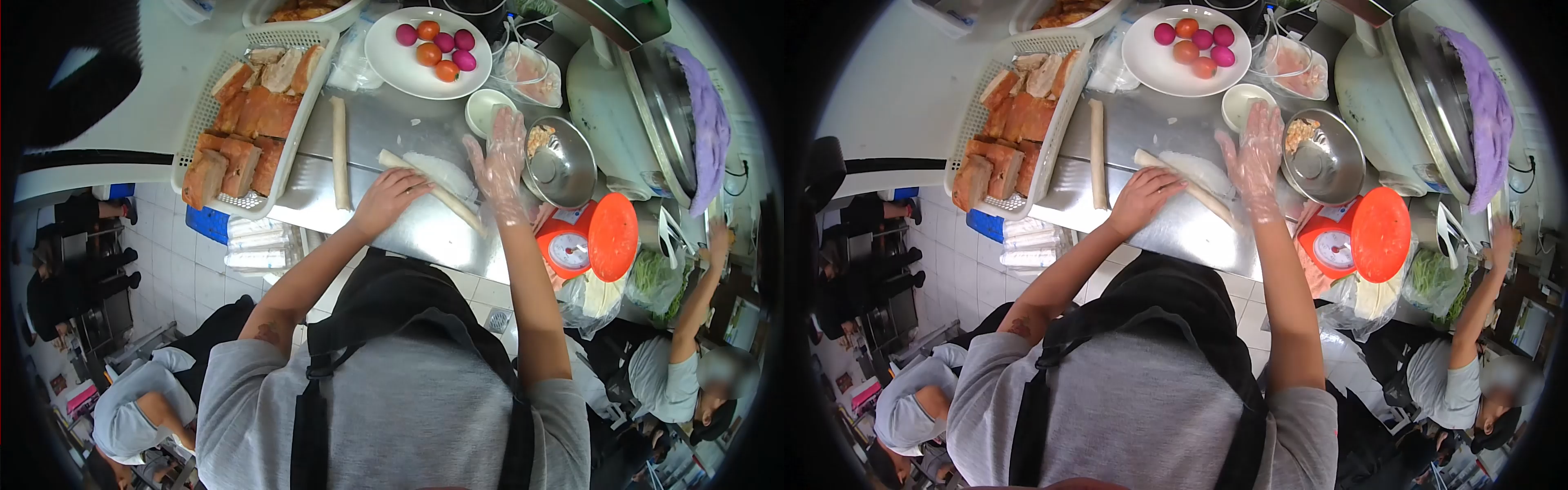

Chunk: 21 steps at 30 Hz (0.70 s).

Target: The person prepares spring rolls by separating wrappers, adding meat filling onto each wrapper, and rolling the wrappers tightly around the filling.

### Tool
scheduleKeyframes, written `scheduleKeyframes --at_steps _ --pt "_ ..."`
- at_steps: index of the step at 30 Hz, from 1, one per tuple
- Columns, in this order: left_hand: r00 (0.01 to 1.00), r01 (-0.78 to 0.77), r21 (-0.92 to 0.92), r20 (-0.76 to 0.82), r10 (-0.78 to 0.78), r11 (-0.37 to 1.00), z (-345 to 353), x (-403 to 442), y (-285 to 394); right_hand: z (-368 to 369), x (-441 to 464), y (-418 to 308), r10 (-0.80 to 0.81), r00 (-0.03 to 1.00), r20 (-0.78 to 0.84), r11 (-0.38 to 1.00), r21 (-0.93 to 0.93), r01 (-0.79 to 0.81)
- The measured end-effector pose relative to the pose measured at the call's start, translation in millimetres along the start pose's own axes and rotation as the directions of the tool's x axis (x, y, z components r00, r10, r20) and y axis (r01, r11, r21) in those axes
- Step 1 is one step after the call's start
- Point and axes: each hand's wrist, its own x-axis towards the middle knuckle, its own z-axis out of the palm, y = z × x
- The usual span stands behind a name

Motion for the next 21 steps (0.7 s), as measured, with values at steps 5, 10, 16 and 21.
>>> scheduleKeyframes --at_steps 5,10,16,21 --pt "1.0 0.011 0.02 0.018 -0.011 1.0 -2.2 1.0 -0.2 -11.6 -62.8 -10.0 -0.31 0.901 0.304 0.903 0.39 0.179" --pt "1.0 0.023 0.003 0.014 -0.023 1.0 1.1 -2.2 -1.3 9.5 -37.5 -14.1 -0.547 0.683 0.484 0.828 0.432 0.357" --pt "0.999 0.025 -0.02 -0.02 -0.025 0.999 3.2 -4.6 -3.2 -2.7 -25.0 -12.0 -0.606 0.548 0.577 0.795 0.454 0.401" --pt "0.999 0.026 -0.018 -0.033 -0.027 0.999 0.3 -2.7 -0.3 -37.3 -26.7 14.1 -0.534 0.471 0.702 0.843 0.402 0.357"
